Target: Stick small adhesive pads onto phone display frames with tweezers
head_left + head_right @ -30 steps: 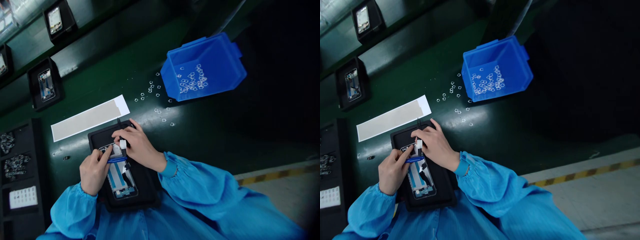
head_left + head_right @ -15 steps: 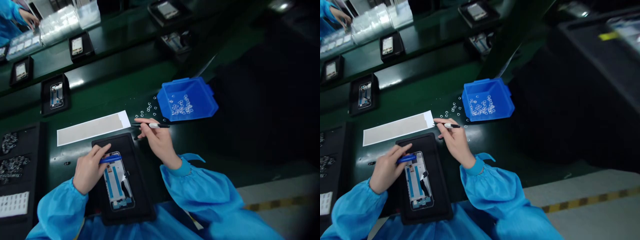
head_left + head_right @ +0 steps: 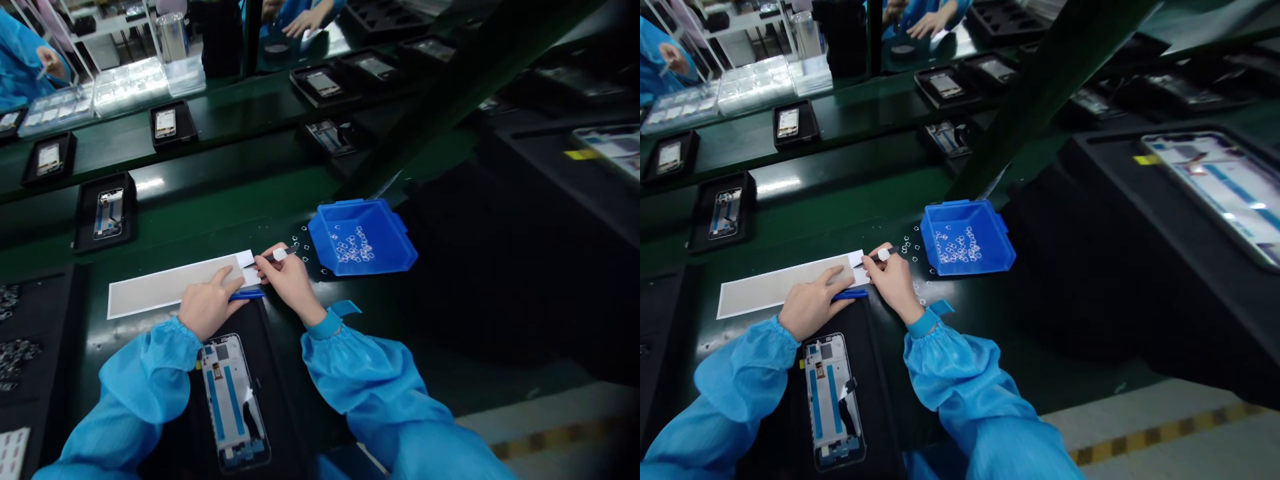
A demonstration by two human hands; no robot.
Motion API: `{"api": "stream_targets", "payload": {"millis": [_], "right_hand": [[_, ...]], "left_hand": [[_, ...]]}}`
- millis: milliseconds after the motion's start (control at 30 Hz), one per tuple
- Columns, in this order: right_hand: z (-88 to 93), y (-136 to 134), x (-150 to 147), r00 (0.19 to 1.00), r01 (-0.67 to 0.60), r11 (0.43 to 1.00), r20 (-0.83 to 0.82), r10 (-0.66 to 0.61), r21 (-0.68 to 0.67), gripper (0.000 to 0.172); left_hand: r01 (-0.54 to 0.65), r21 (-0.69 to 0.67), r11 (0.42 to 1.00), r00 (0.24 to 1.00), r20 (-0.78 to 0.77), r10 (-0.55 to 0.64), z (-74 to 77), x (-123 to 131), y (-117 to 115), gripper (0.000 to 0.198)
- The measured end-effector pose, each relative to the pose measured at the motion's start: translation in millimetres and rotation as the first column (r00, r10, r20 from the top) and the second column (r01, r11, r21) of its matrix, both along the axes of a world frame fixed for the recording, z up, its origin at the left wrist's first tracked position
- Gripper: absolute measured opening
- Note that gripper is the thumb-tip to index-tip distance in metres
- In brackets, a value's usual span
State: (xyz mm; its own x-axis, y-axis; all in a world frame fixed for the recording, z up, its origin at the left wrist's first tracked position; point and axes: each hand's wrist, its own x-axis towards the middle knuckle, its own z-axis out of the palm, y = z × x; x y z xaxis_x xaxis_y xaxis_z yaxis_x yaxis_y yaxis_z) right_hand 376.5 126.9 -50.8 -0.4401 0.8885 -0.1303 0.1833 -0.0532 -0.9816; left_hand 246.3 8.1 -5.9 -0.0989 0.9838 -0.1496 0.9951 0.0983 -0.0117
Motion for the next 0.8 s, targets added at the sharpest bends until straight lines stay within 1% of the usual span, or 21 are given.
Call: {"api": "stream_targets", "payload": {"millis": [100, 167, 300, 467, 567, 667, 733, 800], "right_hand": [[0.0, 0.2, 2.4, 0.998, -0.013, 0.999, 0.061, 0.01, 0.052, 0.021], [0.7, 0.3, 3.9, 0.995, -0.03, 0.997, 0.094, 0.022, 0.077, 0.019], [0.0, 1.2, 4.5, 0.991, -0.046, 0.993, 0.132, 0.03, 0.113, 0.018], [0.3, 3.4, 4.2, 0.989, -0.035, 0.989, 0.147, 0.014, 0.144, 0.015], [1.3, 2.9, 3.4, 0.991, -0.041, 0.989, 0.132, 0.022, 0.143, 0.013], [0.7, 3.1, 0.7, 0.996, -0.033, 0.993, 0.081, 0.024, 0.117, 0.013], [1.7, 4.4, 0.6, 1.0, -0.018, 0.996, 0.025, 0.016, 0.089, 0.016], [6.6, 4.4, 5.2, 0.999, 0.01, 0.998, -0.033, -0.007, 0.067, 0.022]], "left_hand": [[-0.014, -0.092, 0.996, 1.0, -0.016, 0.012, 6.0, 1.9, 1.8, 0.041], [-0.022, -0.121, 0.992, 1.0, -0.019, 0.02, 8.3, 2.8, 3.8, 0.043], [-0.025, -0.135, 0.991, 1.0, -0.01, 0.023, 8.7, 3.2, 5.1, 0.044], [-0.022, -0.134, 0.991, 1.0, -0.013, 0.021, 8.3, 2.8, 3.8, 0.045], [-0.03, -0.135, 0.99, 1.0, -0.003, 0.03, 8.9, 3.2, 3.5, 0.046], [-0.038, -0.136, 0.99, 0.999, 0.018, 0.04, 7.9, 4.3, 4.3, 0.045], [-0.037, -0.123, 0.992, 0.998, 0.036, 0.042, 6.6, 4.6, 5.0, 0.044], [-0.037, -0.104, 0.994, 0.997, 0.067, 0.044, 6.6, 2.9, 3.9, 0.042]]}}
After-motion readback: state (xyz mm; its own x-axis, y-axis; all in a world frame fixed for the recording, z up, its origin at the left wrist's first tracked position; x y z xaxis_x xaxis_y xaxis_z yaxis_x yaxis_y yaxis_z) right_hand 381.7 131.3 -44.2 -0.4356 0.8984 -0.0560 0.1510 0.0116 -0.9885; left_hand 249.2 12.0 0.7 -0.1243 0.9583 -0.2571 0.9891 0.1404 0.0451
